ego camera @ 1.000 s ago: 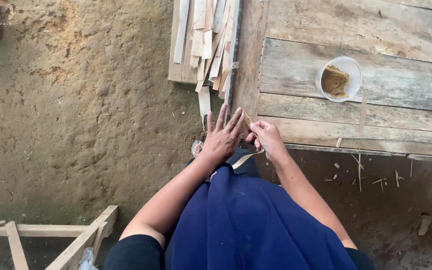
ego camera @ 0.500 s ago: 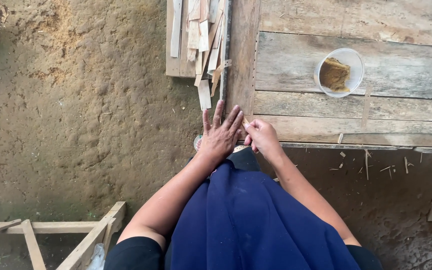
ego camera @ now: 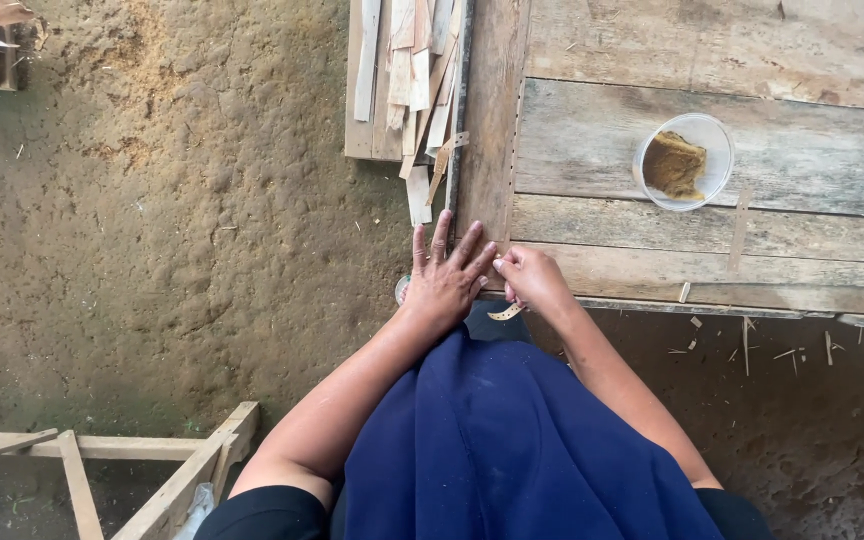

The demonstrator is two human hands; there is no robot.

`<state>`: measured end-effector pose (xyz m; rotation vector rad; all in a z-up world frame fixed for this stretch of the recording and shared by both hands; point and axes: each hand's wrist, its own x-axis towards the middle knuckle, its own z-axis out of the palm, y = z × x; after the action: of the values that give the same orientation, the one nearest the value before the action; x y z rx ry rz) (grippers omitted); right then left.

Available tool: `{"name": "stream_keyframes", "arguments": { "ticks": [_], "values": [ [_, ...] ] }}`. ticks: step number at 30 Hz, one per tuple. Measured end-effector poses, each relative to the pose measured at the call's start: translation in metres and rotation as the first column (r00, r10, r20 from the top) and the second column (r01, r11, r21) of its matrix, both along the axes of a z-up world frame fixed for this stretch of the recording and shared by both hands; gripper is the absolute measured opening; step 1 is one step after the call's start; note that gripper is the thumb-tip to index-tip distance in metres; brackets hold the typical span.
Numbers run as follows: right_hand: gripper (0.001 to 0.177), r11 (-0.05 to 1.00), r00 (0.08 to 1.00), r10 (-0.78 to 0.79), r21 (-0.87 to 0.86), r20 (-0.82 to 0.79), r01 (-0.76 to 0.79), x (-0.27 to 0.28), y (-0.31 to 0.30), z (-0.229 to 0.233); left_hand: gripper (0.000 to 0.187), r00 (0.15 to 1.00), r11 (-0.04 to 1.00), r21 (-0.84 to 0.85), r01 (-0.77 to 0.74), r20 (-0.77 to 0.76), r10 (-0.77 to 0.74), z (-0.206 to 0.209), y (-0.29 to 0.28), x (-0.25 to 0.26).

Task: The person repeatedly dips a perforated wooden strip into a container of brown paste and applies it to a wooden plank on a workbench. They press the strip onto the plank and smooth it with their hands, repeating this process along the plank's length.

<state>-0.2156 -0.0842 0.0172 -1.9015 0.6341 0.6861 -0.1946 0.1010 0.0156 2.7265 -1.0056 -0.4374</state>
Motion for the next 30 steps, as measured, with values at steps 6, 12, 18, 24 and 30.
{"name": "stream_keyframes", "arguments": {
  "ticks": [6, 12, 18, 24, 30],
  "values": [
    [0.02, 0.961, 0.965, 0.263, -0.08, -0.027, -0.264, 0.018, -0.015, 0.012, 0.053, 0.999, 0.997, 0.071, -0.001, -0.036, 0.003, -0.004, -0.004, 0.002],
    [0.021, 0.99, 0.984, 0.129, 0.042, 0.12, -0.135, 0.021, -0.075, 0.02, 0.052, 0.986, 0.996, 0.086, -0.013, -0.166, 0.027, 0.009, -0.004, 0.01],
    [0.02, 0.941, 0.956, -0.144, 0.334, 0.257, 0.052, 0.029, -0.063, 0.039, 0.046, 0.938, 0.942, -0.215, -0.256, -0.291, 0.189, 0.038, -0.01, 0.019],
    [0.021, 0.892, 0.955, 0.011, 0.428, 0.296, -0.143, 0.053, -0.052, 0.039, 0.022, 0.727, 0.548, -0.486, -0.68, -0.542, 0.421, 0.028, -0.036, 0.041],
    [0.017, 0.823, 0.936, 0.24, 0.457, 0.257, -0.336, 0.076, -0.073, 0.036, 0.017, 0.738, 0.527, -0.553, -0.646, -0.275, 0.616, 0.038, -0.04, 0.032]
  ]
}}
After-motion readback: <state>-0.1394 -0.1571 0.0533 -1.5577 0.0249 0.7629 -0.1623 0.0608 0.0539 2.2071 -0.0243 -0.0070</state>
